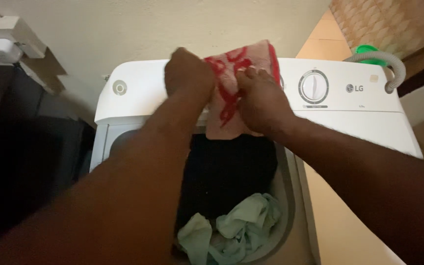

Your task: The recorder is seen wiping down the top of a semi-automatic washing machine and replacing the spin dryer lid.

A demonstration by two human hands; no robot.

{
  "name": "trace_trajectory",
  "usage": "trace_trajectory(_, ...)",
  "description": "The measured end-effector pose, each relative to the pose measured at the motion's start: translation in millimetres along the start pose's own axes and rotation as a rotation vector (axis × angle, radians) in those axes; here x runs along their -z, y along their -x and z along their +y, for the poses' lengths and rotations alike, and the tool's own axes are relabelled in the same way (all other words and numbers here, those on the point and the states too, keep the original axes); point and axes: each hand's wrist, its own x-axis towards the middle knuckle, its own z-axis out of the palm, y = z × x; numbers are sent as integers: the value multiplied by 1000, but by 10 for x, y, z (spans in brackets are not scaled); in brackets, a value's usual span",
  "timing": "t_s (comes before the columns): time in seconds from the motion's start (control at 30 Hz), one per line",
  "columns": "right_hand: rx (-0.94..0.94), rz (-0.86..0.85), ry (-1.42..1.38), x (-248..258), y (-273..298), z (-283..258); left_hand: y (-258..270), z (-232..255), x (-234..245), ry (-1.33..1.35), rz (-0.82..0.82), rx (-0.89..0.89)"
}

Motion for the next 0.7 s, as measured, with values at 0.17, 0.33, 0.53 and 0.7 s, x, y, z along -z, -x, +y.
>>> trace_trajectory(0.17, 78, -58, -59, -215, -195, -312, -48, -280, 178, 38, 370, -30)
trace_trajectory(0.33, 34, -204, 16, -248, -205, -417, 160, -447, 214, 12, 708, -131)
trace_trajectory(0.53, 251, -123, 37, -329, -164, -377, 631, -449, -33, -36, 281, -236)
trace_trajectory(0.7, 378, -54, 87, -480, -201, -513, 522, -649, 8, -198, 419, -254)
